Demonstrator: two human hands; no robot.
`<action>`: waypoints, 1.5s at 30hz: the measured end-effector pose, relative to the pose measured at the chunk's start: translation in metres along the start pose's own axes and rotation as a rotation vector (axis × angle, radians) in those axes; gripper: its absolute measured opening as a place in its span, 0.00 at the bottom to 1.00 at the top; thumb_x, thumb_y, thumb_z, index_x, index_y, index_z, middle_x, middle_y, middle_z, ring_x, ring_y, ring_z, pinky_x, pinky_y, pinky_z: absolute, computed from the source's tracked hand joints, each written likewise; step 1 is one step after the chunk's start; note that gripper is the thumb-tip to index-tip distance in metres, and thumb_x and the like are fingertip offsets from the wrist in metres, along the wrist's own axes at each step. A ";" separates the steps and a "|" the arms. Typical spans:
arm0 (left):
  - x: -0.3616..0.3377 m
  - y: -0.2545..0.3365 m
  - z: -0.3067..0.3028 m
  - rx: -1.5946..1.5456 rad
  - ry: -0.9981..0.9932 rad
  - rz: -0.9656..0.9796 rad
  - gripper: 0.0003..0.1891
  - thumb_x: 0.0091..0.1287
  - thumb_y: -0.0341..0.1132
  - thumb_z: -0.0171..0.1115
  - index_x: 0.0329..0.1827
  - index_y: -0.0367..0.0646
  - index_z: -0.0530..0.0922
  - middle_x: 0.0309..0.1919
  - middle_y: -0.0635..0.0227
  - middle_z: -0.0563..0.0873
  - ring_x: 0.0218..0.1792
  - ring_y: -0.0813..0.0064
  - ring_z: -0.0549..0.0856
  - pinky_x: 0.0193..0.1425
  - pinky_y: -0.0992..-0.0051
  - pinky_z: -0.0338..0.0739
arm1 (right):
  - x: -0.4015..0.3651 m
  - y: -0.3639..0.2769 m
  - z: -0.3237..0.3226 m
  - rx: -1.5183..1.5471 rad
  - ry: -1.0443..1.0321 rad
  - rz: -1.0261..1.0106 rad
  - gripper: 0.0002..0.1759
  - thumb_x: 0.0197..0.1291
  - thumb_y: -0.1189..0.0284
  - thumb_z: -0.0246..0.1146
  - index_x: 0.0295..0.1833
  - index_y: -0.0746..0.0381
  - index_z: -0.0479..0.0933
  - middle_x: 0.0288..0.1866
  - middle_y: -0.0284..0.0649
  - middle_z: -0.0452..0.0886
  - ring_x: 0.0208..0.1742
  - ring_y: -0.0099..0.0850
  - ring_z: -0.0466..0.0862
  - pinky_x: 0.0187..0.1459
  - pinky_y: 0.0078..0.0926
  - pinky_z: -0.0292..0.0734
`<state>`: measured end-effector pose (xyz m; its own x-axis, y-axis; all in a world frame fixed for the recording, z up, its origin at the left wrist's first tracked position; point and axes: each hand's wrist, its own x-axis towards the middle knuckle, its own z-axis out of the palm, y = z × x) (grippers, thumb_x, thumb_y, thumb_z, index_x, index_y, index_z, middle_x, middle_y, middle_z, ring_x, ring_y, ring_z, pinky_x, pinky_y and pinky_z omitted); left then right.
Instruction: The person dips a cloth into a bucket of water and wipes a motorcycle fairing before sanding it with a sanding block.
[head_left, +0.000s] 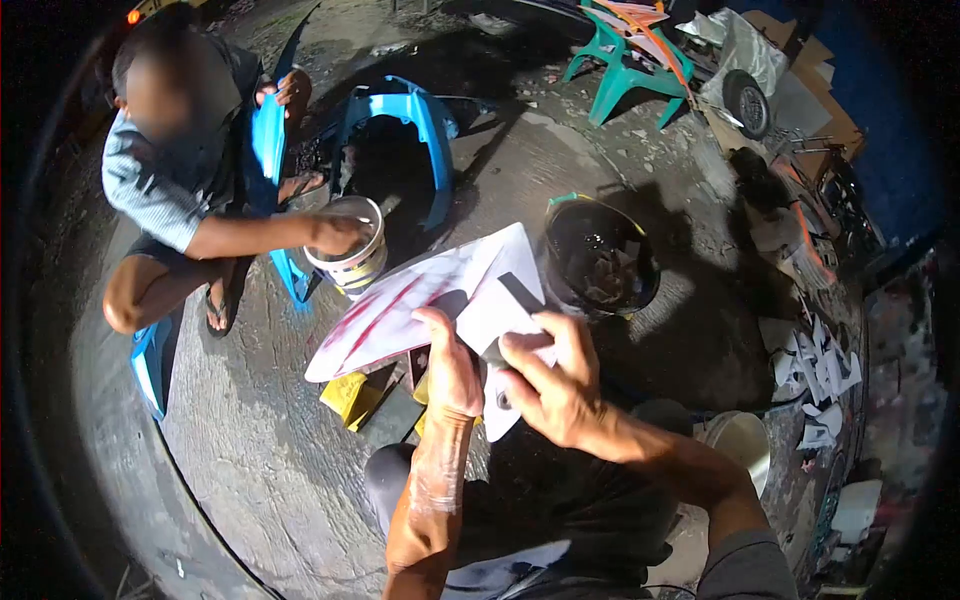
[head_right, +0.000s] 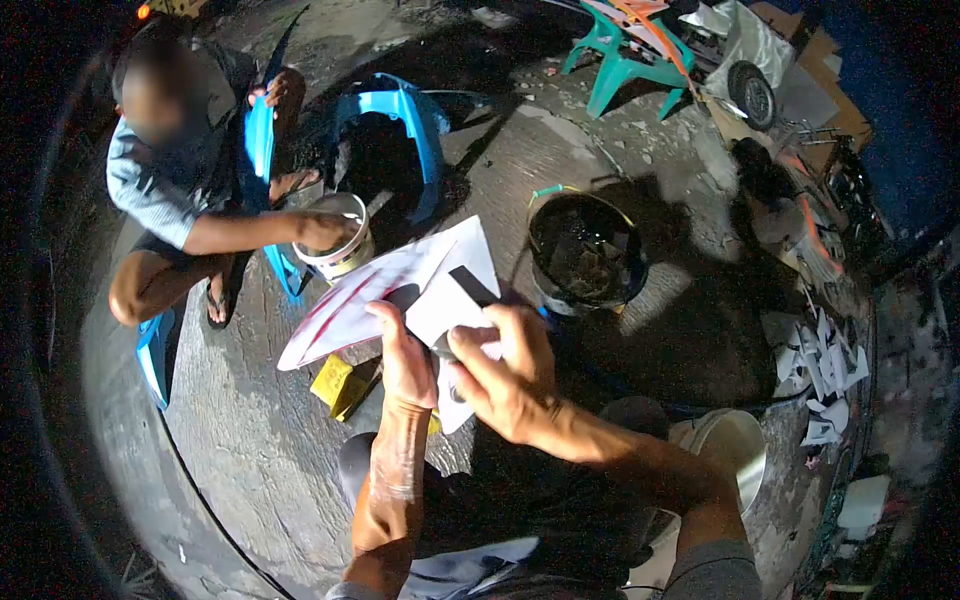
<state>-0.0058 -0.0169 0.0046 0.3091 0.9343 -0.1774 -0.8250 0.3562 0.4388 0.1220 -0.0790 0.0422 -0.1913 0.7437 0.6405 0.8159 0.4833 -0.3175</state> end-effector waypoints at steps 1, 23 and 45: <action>-0.001 -0.002 -0.004 0.011 -0.024 -0.025 0.42 0.70 0.68 0.48 0.75 0.42 0.60 0.72 0.64 0.69 0.70 0.69 0.69 0.75 0.65 0.63 | 0.003 0.012 0.000 0.008 0.001 0.039 0.18 0.53 0.67 0.70 0.48 0.63 0.83 0.49 0.47 0.73 0.51 0.43 0.75 0.53 0.43 0.69; -0.007 0.003 0.020 0.052 -0.127 -0.064 0.44 0.71 0.70 0.36 0.72 0.37 0.64 0.67 0.57 0.74 0.68 0.63 0.73 0.74 0.64 0.65 | 0.045 0.043 0.010 -0.122 0.148 0.176 0.17 0.52 0.69 0.71 0.47 0.64 0.81 0.47 0.47 0.72 0.46 0.43 0.74 0.44 0.41 0.69; 0.006 0.011 -0.002 -0.165 -0.220 -0.077 0.43 0.72 0.68 0.41 0.70 0.33 0.64 0.61 0.54 0.78 0.64 0.61 0.77 0.71 0.63 0.70 | -0.014 -0.005 0.007 0.041 0.024 0.021 0.17 0.50 0.70 0.71 0.46 0.65 0.83 0.48 0.50 0.71 0.47 0.44 0.73 0.47 0.44 0.68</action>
<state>-0.0142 -0.0078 0.0067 0.4542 0.8909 -0.0015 -0.8555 0.4366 0.2785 0.1170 -0.0884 0.0296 -0.1606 0.7431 0.6497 0.7962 0.4865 -0.3597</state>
